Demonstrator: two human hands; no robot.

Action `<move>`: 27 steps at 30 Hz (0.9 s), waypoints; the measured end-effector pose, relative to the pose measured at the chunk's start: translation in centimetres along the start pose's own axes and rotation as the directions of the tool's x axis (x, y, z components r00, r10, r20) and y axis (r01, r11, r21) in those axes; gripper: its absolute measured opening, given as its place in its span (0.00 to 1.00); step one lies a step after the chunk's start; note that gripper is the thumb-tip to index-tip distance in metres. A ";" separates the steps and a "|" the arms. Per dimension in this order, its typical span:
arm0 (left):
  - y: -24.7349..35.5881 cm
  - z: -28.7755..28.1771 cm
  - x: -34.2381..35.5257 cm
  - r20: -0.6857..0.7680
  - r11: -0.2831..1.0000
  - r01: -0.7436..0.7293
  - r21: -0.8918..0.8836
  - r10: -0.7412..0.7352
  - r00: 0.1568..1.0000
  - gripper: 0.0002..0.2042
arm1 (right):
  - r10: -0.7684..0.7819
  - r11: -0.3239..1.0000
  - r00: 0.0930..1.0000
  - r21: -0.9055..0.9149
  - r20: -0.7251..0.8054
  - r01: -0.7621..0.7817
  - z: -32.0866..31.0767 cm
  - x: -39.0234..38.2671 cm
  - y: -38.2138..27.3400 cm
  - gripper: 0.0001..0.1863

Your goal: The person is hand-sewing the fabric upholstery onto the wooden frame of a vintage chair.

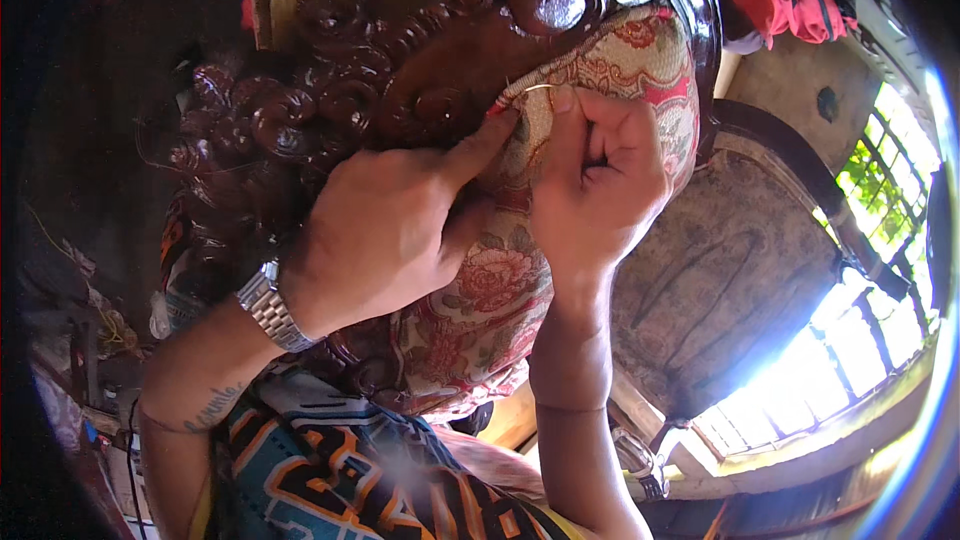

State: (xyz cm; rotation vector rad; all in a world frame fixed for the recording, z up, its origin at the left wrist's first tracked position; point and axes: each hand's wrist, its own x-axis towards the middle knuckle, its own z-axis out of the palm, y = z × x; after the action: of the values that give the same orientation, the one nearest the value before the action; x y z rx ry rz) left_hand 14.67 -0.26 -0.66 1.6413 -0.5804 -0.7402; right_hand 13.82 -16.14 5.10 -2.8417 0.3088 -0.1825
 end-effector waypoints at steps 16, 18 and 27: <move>-0.1 0.0 -0.4 -0.026 1.000 -0.001 -0.015 0.001 1.000 0.31 | 0.002 0.997 0.997 0.083 0.071 -0.008 0.3 -0.3 -0.1 0.04; -0.1 -0.1 -0.5 -0.014 1.000 0.007 -0.013 -0.007 1.000 0.31 | 0.042 0.996 0.997 0.082 0.071 -0.048 0.3 -0.3 -0.2 0.04; -0.2 0.3 -0.7 -0.026 0.998 -0.011 0.058 0.012 1.000 0.31 | 0.084 0.996 0.989 0.015 0.119 -0.086 -0.1 0.2 -0.5 0.08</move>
State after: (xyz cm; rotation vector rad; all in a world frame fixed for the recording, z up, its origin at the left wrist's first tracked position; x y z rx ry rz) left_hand 14.04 0.07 -0.75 1.6970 -0.5968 -0.6981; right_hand 14.13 -15.75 5.31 -2.7989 0.3990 0.0002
